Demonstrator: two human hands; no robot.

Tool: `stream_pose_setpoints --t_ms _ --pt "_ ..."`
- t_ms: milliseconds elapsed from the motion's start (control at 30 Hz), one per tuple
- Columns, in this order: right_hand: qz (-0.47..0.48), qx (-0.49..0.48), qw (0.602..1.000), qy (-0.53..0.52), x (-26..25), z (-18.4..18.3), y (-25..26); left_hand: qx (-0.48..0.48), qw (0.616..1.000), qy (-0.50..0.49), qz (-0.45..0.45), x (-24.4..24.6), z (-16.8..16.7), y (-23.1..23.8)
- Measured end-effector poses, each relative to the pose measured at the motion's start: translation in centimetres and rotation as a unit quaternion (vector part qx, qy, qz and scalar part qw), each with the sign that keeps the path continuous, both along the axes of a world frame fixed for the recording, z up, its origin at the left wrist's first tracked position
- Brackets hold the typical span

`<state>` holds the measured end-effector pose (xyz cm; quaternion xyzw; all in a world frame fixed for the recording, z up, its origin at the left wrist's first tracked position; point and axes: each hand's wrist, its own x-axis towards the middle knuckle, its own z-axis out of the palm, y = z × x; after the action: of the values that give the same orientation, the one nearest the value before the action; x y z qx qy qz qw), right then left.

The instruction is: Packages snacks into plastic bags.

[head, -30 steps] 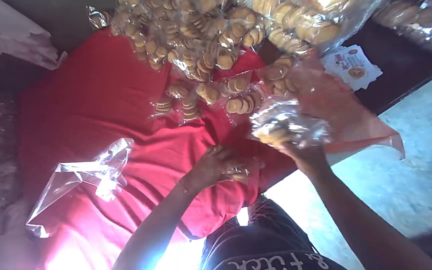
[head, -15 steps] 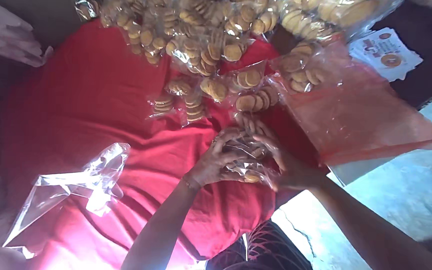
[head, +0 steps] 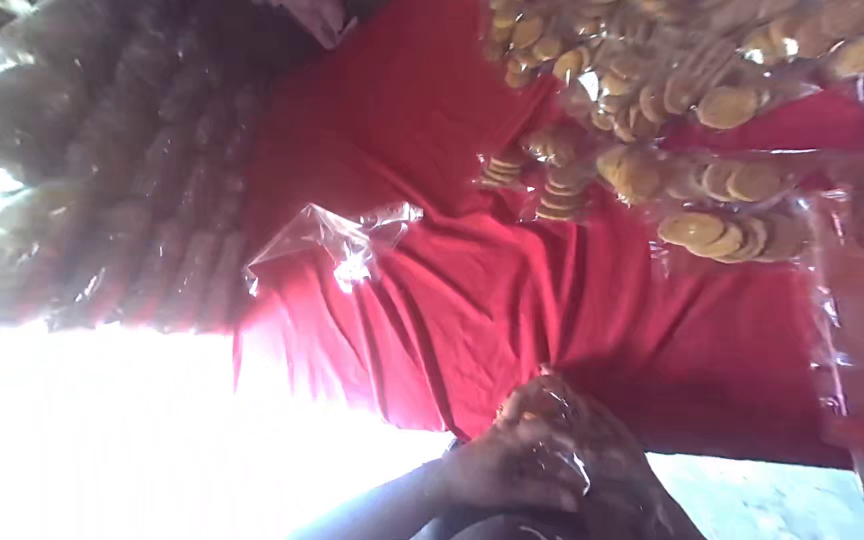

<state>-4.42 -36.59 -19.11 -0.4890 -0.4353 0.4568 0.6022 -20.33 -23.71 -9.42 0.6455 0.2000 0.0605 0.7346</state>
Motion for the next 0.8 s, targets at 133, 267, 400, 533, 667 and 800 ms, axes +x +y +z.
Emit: stream_pose_setpoints --t_ms 133,267,400,533,667,800 --pt "0.102 -0.041 0.983 0.147 0.3 4.5 2.4 0.031 0.996 0.065 0.06 -2.3 0.6 -0.9" --pt "0.12 -0.004 0.98 0.161 2.3 4.9 1.6 0.021 0.989 0.099 0.104 -1.5 2.5 -0.6" --pt "0.007 0.164 0.972 -0.17 3.1 1.6 7.0 0.15 0.979 -0.043 0.128 -0.3 0.0 2.6" --pt "0.041 0.141 0.947 -0.284 5.1 -1.3 9.5 0.209 0.972 0.03 0.103 -0.8 -4.4 5.1" --pt "0.061 0.111 0.944 -0.305 5.4 -1.7 9.1 0.378 0.92 0.054 0.091 -0.8 -7.2 6.1" --pt "0.053 0.096 0.937 -0.331 5.0 -1.1 9.0 0.406 0.91 0.058 0.059 -0.4 -8.1 6.7"
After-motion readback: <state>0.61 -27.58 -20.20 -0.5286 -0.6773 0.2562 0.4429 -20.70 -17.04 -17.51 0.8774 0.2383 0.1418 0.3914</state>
